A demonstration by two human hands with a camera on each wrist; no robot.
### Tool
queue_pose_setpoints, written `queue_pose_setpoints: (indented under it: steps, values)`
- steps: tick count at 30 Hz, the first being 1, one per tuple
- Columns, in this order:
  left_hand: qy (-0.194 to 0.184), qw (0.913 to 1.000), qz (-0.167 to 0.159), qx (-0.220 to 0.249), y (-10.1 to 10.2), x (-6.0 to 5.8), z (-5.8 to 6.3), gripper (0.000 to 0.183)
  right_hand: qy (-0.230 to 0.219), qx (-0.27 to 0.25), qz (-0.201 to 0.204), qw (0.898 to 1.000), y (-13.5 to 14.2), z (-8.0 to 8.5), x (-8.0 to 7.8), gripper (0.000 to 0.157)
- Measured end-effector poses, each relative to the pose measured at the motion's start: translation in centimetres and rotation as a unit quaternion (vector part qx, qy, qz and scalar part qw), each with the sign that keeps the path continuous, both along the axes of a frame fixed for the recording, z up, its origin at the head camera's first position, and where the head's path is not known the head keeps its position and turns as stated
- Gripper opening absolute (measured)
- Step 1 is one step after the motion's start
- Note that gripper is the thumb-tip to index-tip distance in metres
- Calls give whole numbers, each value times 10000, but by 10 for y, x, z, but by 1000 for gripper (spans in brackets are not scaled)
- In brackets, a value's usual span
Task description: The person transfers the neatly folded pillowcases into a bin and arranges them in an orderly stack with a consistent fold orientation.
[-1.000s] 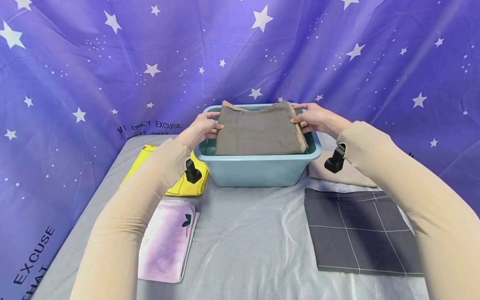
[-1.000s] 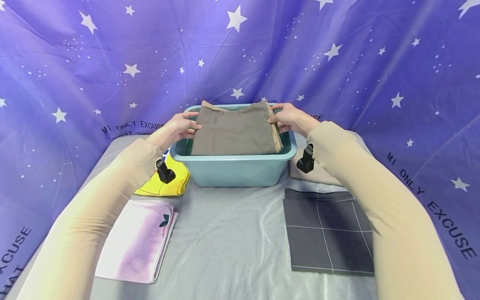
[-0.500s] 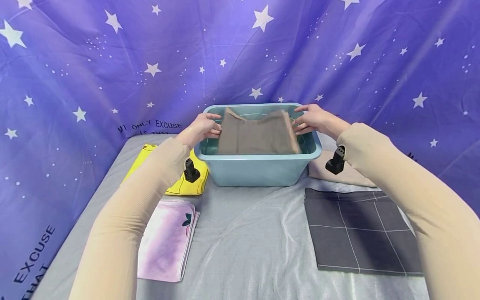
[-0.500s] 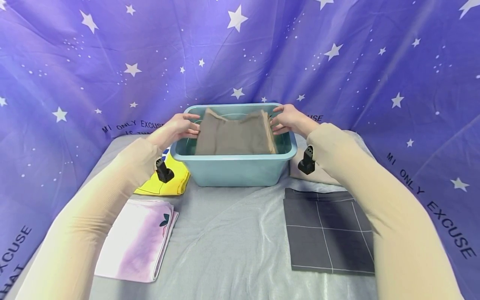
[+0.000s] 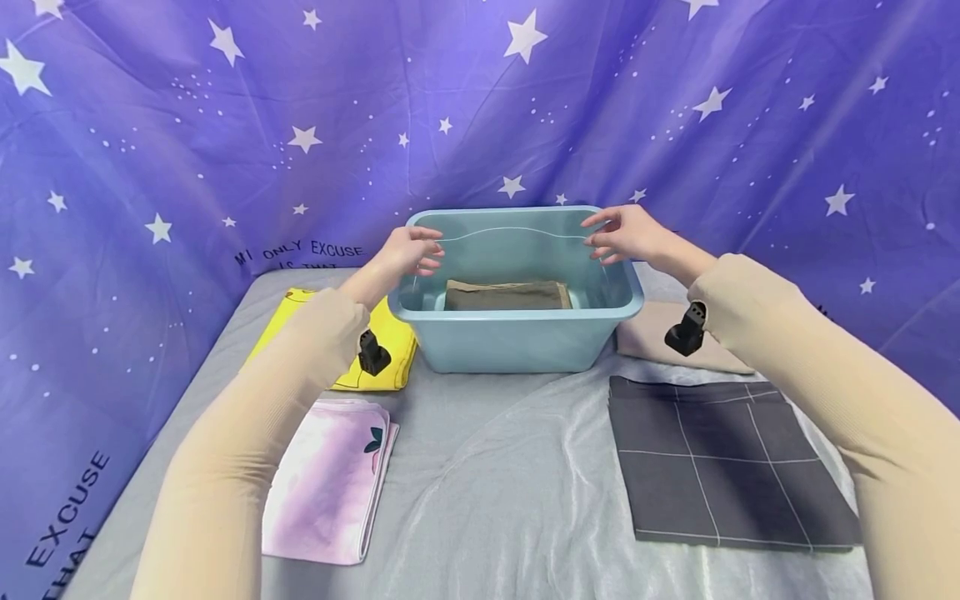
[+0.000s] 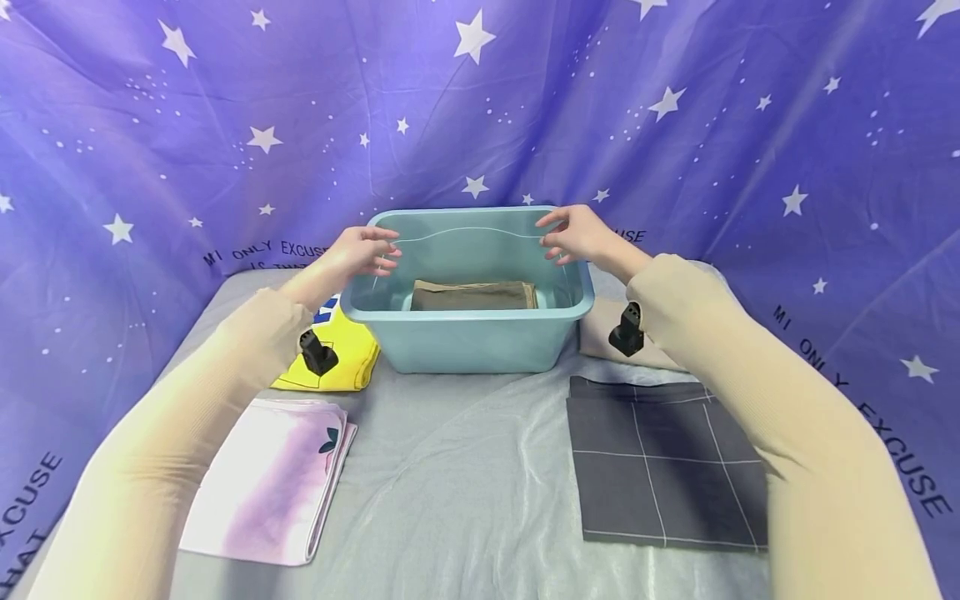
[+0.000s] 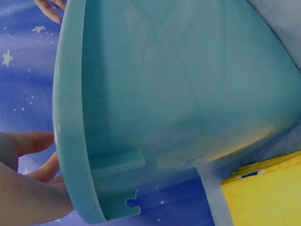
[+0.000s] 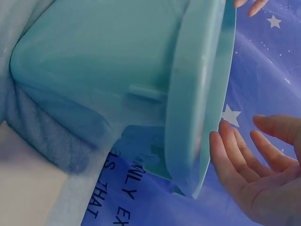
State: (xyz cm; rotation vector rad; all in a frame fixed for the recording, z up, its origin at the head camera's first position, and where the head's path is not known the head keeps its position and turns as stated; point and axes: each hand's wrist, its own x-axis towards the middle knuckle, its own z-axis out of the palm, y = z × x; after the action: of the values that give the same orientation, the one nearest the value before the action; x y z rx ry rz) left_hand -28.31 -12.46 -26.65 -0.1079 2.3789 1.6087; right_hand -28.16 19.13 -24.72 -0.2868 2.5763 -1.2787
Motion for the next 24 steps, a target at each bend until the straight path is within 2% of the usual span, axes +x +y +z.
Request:
queue_pose_setpoints:
  steps: [4,10,15,24]
  values:
    - [173,9997,-125,-79,1,6,-1,38,191,78,43,9998,1,0,6,38]
    - [355,9993,-97,11,3,14,-4,35,423,138,129,9989,2,-4,13,37]
    - [579,9981,-195,5,6,19,-5,35,570,117,115,9982,6,-8,19,38]
    - [878,9951,-441,-70,10,33,-7,35,781,-315,39,9964,11,-11,30,38]
